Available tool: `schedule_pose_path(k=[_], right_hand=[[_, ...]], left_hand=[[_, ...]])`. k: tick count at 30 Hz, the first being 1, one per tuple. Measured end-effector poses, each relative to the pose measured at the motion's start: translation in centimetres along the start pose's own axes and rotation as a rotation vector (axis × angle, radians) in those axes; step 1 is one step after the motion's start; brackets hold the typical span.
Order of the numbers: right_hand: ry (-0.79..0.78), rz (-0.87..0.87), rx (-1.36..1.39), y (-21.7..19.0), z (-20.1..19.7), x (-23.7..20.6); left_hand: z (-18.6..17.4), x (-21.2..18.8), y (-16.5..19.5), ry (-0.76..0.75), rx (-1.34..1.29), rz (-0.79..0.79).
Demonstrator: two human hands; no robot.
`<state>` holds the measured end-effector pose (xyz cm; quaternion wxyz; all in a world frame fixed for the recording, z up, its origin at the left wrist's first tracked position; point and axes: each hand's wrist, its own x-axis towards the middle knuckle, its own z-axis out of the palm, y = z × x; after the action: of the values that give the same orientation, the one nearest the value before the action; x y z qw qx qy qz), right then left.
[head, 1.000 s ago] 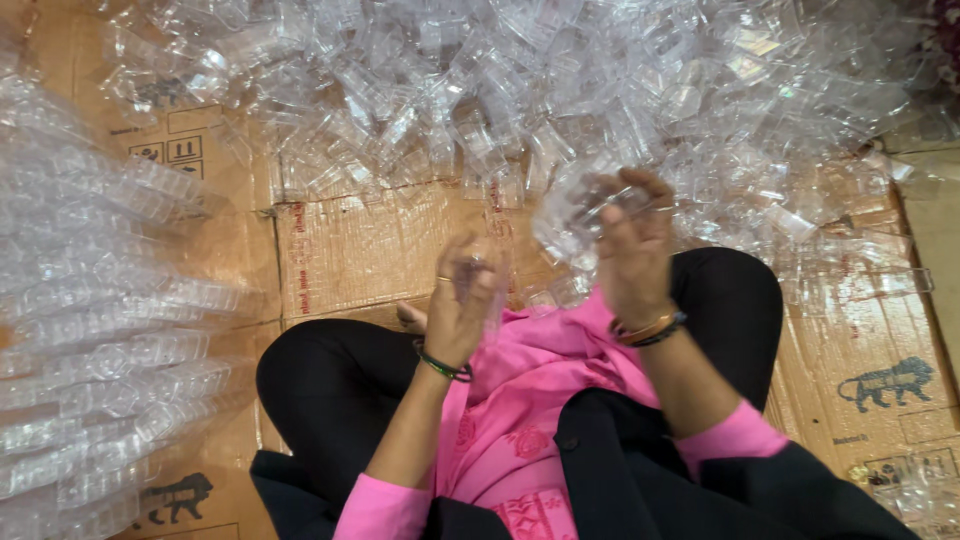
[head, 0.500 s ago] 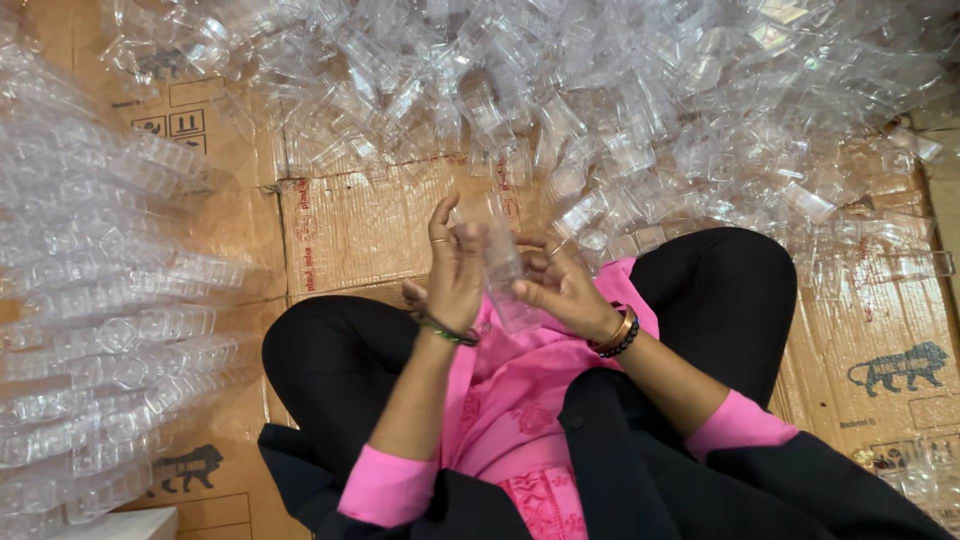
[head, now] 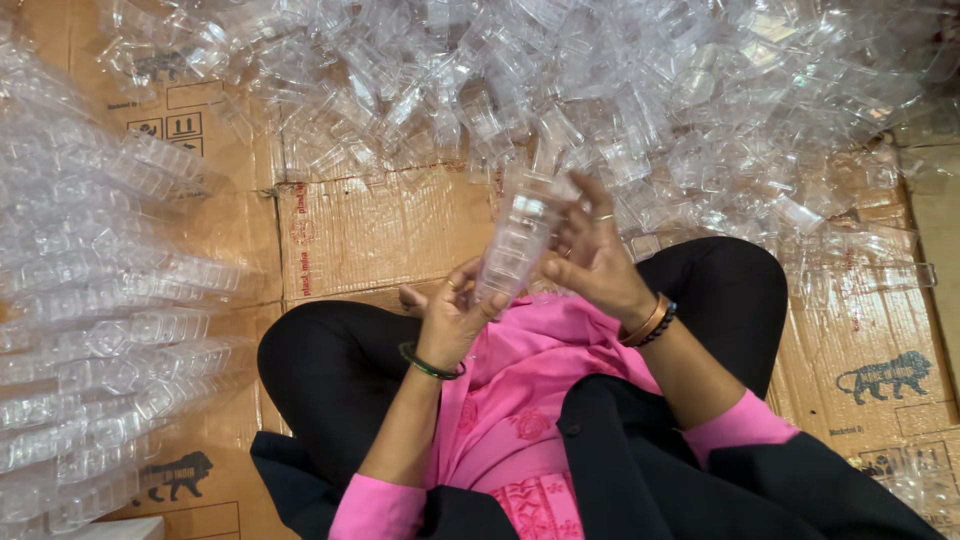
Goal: The person sits on the floor among piles of small clear plastic boxes and repeatedly picks up loose containers, fitting them into one another to build nested stacks, and sets completed stacks aside on the cardboard.
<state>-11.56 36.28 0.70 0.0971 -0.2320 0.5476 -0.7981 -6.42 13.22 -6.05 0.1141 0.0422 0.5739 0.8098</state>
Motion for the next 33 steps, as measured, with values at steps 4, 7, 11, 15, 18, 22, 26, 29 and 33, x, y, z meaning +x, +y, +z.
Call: schedule_pose_path(k=[4,7,11,15,18,22,26,29,33], right_hand=[[0.036,-0.020,-0.016,-1.7,0.8,0.5],[0.057,-0.028,-0.103,-1.2,1.2,0.4],[0.058,-0.012,-0.053,-0.1,1.4,-0.4],[0.088,0.043,-0.200,0.0,1.6,-1.0],[0.299,-0.003,-0.202,-0.8,0.6,-0.4],[0.324,-0.226,0.275,-2.2,-1.6,0.1],[0.329,-0.141,0.430,-2.1,-2.0,-0.9],[0.329,-0.074,0.521,-1.7,-1.7,-1.5],[0.245,-0.009,0.631,-1.6,-1.4,-1.5]], left_hand=[[0.9,-0.3,2.0,0.100,0.194,0.035],[2.1,-0.8,3.8,0.126,0.318,0.113],[2.7,-1.1,5.4,0.117,0.624,0.226],[2.7,-1.0,5.1,0.077,0.493,0.186],[1.7,-0.8,4.4,0.069,0.421,0.196],[0.0,-0.9,3.6,0.061,0.283,0.180],[-0.5,-1.2,3.4,0.038,0.307,0.164],[-0.3,-1.3,4.2,0.013,0.367,0.171],[0.5,-1.6,6.8,-0.034,0.508,0.185]])
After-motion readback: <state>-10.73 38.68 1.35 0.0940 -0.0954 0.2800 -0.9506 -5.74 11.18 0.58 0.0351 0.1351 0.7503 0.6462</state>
